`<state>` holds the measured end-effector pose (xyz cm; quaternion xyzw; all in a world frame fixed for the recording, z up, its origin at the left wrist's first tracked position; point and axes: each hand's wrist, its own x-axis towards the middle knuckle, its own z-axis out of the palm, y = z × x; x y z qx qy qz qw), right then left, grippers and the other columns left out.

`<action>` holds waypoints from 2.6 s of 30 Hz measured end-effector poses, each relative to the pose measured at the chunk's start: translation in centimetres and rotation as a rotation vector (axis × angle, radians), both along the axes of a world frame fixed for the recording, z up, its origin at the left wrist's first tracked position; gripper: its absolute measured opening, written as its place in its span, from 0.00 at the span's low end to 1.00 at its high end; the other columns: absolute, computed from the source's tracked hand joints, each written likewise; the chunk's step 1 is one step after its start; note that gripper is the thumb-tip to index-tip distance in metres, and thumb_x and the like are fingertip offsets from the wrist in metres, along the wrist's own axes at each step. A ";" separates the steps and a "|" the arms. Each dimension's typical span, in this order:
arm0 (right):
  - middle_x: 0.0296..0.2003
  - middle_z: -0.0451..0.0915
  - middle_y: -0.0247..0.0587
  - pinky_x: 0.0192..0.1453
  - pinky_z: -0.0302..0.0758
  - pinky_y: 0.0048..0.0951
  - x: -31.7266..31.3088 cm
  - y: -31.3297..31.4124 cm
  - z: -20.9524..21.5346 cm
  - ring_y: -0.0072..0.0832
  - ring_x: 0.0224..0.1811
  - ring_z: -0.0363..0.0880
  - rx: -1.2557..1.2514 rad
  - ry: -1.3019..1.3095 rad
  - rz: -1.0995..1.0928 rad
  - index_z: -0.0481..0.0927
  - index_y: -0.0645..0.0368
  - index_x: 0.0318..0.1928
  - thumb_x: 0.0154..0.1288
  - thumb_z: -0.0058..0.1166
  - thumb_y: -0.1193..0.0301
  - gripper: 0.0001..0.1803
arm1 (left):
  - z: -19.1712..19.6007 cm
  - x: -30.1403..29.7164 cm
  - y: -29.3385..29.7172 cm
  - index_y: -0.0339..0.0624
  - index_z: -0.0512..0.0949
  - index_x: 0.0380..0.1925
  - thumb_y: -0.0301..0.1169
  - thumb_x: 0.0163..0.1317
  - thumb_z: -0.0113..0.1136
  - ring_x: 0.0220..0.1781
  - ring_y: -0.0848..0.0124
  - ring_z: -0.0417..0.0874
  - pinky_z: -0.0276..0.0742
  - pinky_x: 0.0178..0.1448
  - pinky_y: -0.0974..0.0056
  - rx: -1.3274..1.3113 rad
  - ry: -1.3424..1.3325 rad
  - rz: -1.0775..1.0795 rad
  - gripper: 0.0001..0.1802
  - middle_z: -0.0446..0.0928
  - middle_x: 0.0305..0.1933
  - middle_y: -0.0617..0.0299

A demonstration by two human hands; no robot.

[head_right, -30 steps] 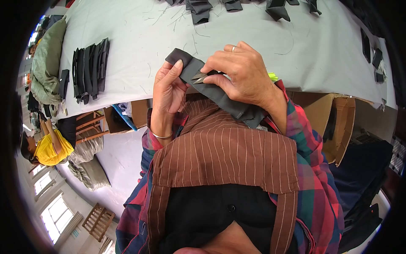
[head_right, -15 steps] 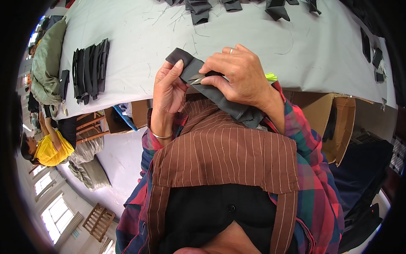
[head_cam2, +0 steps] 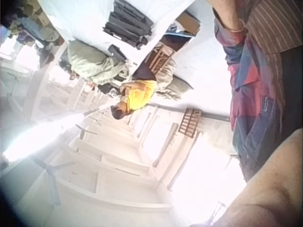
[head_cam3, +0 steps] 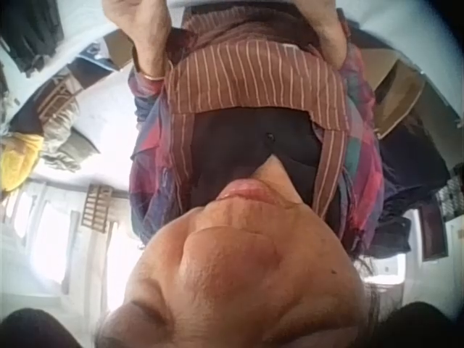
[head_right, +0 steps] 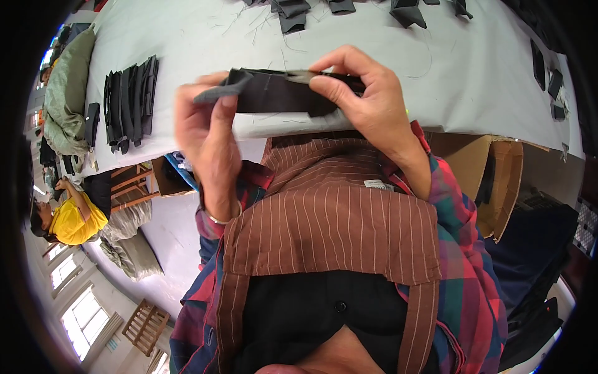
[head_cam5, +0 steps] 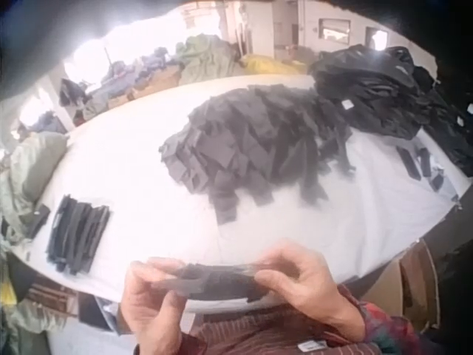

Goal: Trimming excess threads from pre-sewn fabric components using thread snips at a factory workstation.

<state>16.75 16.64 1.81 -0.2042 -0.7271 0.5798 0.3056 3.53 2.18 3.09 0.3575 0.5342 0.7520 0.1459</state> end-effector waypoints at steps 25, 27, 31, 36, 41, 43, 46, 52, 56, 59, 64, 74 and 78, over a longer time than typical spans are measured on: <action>0.38 0.76 0.30 0.46 0.69 0.17 0.5 -2.3 -3.6 0.14 0.40 0.72 -0.602 -0.135 0.247 0.70 0.60 0.55 0.64 0.54 0.74 0.18 | -5.0 3.0 -1.3 0.30 0.79 0.39 0.09 0.51 0.43 0.44 0.74 0.76 0.74 0.48 0.72 -0.351 -0.182 -0.150 0.19 0.74 0.43 0.58; 0.39 0.76 0.30 0.47 0.69 0.17 0.7 -2.0 -3.2 0.14 0.41 0.72 -0.653 -0.139 0.264 0.70 0.60 0.55 0.64 0.54 0.74 0.18 | -4.7 3.0 -1.3 0.30 0.79 0.38 0.09 0.52 0.43 0.44 0.74 0.77 0.74 0.49 0.71 -0.352 -0.216 -0.151 0.18 0.75 0.43 0.57; 0.41 0.75 0.29 0.45 0.69 0.16 0.6 -2.5 -2.9 0.12 0.40 0.70 -0.453 -0.116 0.284 0.70 0.61 0.55 0.64 0.53 0.72 0.19 | -4.6 3.0 -1.3 0.29 0.78 0.37 0.11 0.54 0.44 0.43 0.73 0.77 0.73 0.49 0.72 -0.353 -0.226 -0.132 0.15 0.75 0.42 0.58; 0.31 0.74 0.26 0.36 0.66 0.14 0.6 -2.5 -2.5 0.09 0.32 0.66 -0.498 -0.087 0.286 0.75 0.61 0.50 0.63 0.51 0.77 0.15 | -5.0 2.9 -1.3 0.29 0.77 0.39 0.13 0.57 0.46 0.41 0.75 0.76 0.71 0.48 0.74 -0.393 -0.201 -0.162 0.12 0.75 0.40 0.60; 0.31 0.72 0.24 0.36 0.64 0.13 0.7 -2.5 -2.3 0.09 0.31 0.65 -0.633 -0.091 0.310 0.77 0.60 0.48 0.61 0.52 0.76 0.13 | -5.1 2.2 -1.2 0.32 0.75 0.45 0.17 0.60 0.49 0.40 0.77 0.76 0.71 0.48 0.74 -0.442 -0.295 -0.216 0.13 0.74 0.40 0.61; 0.29 0.70 0.22 0.36 0.63 0.13 0.9 -2.4 -2.3 0.09 0.30 0.64 -0.664 -0.020 0.324 0.77 0.59 0.48 0.61 0.52 0.76 0.13 | -5.3 2.2 -1.0 0.31 0.72 0.51 0.23 0.63 0.52 0.40 0.77 0.76 0.72 0.47 0.73 -0.375 -0.485 -0.183 0.16 0.75 0.42 0.60; 0.31 0.70 0.24 0.39 0.64 0.15 1.2 -2.1 -1.8 0.12 0.34 0.65 -0.667 -0.075 0.387 0.76 0.59 0.48 0.59 0.57 0.73 0.15 | -4.0 1.9 -0.4 0.27 0.68 0.56 0.30 0.65 0.55 0.40 0.78 0.76 0.73 0.46 0.73 -0.473 -0.670 -0.246 0.23 0.75 0.44 0.60; 0.31 0.70 0.25 0.39 0.63 0.16 1.2 -2.2 -1.5 0.12 0.34 0.65 -0.630 -0.087 0.469 0.76 0.59 0.42 0.58 0.55 0.75 0.10 | -5.5 0.7 0.7 0.26 0.66 0.59 0.36 0.61 0.62 0.37 0.81 0.73 0.70 0.39 0.75 -0.478 -0.626 -0.339 0.32 0.75 0.45 0.60; 0.32 0.70 0.25 0.39 0.62 0.16 1.3 -1.9 -1.7 0.12 0.34 0.64 -0.620 -0.119 0.460 0.76 0.60 0.39 0.58 0.51 0.77 0.08 | -4.9 0.3 1.2 0.27 0.67 0.57 0.34 0.59 0.64 0.37 0.81 0.72 0.68 0.38 0.75 -0.466 -0.709 -0.340 0.31 0.75 0.43 0.62; 0.26 0.66 0.20 0.32 0.59 0.15 1.1 -2.0 -2.4 0.09 0.28 0.60 -0.498 -0.098 0.401 0.77 0.59 0.37 0.58 0.47 0.79 0.08 | -4.7 -0.4 1.4 0.26 0.68 0.55 0.30 0.57 0.66 0.42 0.77 0.74 0.70 0.44 0.73 -0.385 -0.697 -0.266 0.29 0.74 0.42 0.61; 0.23 0.66 0.20 0.28 0.56 0.15 0.8 -2.0 -2.5 0.09 0.25 0.58 -0.484 -0.138 0.263 0.78 0.60 0.34 0.54 0.46 0.80 0.09 | -4.2 0.0 2.0 0.26 0.62 0.56 0.27 0.54 0.67 0.46 0.71 0.76 0.72 0.52 0.69 -0.352 -0.672 -0.146 0.33 0.74 0.45 0.55; 0.24 0.67 0.22 0.31 0.58 0.15 0.8 -1.7 -2.7 0.10 0.27 0.60 -0.510 -0.113 0.173 0.77 0.60 0.35 0.54 0.47 0.80 0.08 | -3.7 -0.2 1.5 0.28 0.59 0.59 0.19 0.57 0.59 0.46 0.73 0.78 0.72 0.51 0.70 -0.305 -0.749 -0.091 0.30 0.76 0.48 0.53; 0.29 0.68 0.23 0.37 0.57 0.14 0.9 -1.4 -2.8 0.11 0.31 0.60 -0.571 -0.104 0.139 0.76 0.59 0.37 0.53 0.46 0.80 0.10 | -4.3 -1.5 0.4 0.31 0.60 0.58 0.14 0.54 0.52 0.48 0.74 0.77 0.71 0.52 0.70 -0.348 -0.701 -0.342 0.29 0.76 0.49 0.56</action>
